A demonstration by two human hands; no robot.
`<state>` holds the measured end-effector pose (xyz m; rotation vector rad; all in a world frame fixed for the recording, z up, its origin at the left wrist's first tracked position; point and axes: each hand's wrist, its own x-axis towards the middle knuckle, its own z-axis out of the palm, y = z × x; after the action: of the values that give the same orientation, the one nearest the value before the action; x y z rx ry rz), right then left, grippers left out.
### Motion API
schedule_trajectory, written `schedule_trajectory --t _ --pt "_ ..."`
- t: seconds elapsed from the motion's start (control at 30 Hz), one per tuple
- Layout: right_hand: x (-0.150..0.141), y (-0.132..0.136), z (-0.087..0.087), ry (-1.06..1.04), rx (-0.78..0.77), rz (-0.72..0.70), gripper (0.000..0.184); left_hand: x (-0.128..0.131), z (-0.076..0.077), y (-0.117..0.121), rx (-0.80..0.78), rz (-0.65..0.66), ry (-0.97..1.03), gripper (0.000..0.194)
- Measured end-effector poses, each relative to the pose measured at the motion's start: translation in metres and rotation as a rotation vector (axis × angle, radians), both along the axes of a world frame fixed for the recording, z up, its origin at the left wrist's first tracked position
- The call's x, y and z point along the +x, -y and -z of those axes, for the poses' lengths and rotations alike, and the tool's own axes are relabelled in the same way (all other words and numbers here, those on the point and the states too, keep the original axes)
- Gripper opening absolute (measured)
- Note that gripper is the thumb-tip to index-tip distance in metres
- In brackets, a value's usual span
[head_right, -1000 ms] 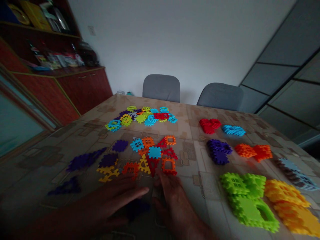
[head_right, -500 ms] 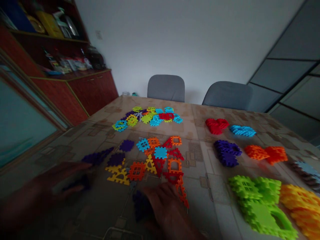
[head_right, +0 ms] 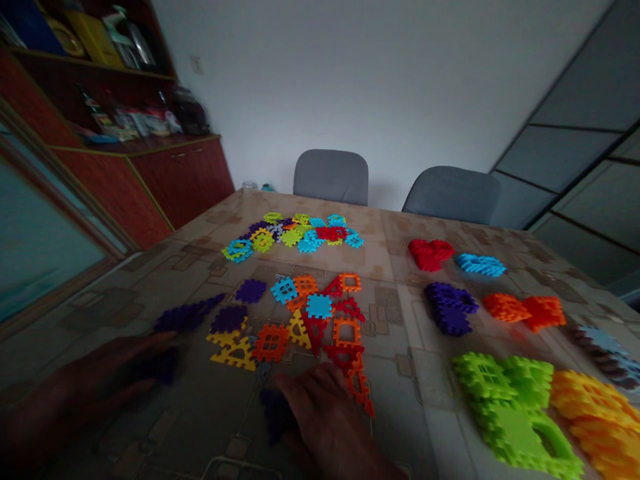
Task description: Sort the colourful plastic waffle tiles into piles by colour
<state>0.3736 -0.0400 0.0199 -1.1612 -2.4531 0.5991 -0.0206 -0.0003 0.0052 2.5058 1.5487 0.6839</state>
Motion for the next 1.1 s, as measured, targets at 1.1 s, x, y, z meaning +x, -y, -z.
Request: schedule_trajectory --t 1.1 --pt "0.017 0.0 0.005 -0.022 0.218 -0.027 0.085 0.053 -0.017 0.014 -0.169 0.141 0.039 0.034"
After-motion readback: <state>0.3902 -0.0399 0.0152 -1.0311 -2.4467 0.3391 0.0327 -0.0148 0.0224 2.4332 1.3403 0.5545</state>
